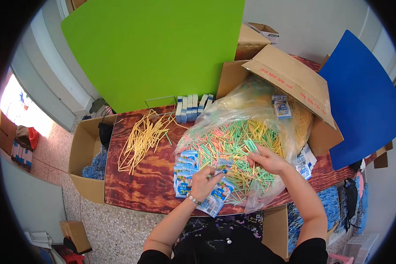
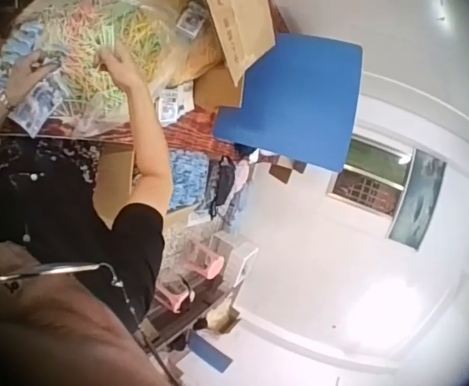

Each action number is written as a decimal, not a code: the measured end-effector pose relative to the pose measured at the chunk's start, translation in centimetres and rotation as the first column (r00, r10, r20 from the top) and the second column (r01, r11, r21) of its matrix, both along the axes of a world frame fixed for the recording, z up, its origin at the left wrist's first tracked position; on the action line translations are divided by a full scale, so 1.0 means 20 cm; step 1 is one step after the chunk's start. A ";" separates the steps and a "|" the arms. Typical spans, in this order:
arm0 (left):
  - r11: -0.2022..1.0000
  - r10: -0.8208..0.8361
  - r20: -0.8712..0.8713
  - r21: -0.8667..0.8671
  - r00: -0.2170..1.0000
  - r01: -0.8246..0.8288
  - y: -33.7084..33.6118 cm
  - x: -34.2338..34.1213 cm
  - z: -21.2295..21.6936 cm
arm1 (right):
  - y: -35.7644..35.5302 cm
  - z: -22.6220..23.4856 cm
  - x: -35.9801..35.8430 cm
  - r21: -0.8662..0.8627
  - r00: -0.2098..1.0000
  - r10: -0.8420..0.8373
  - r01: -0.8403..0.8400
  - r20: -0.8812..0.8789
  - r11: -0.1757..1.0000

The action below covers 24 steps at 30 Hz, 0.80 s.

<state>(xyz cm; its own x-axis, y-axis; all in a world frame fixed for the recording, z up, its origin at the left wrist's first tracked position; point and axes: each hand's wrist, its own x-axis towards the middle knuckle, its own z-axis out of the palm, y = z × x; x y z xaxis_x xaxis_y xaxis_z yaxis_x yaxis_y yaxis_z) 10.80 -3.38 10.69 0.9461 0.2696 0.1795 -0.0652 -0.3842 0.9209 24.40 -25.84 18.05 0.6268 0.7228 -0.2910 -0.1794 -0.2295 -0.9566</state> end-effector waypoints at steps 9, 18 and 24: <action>0.968 0.019 0.320 0.232 0.947 -0.098 -0.04 -0.02 0.01 | 0.12 0.29 -0.18 -0.452 0.596 0.382 -0.035 0.707 0.891; 0.975 0.011 0.337 0.206 0.942 -0.085 -0.03 -0.06 0.04 | 0.17 0.33 -0.18 -0.628 0.260 0.622 -0.071 0.738 0.775; 0.952 -0.053 0.434 0.294 0.900 -0.086 0.00 -0.06 0.03 | 0.25 0.51 -0.21 -0.843 0.227 0.831 -0.066 0.508 0.533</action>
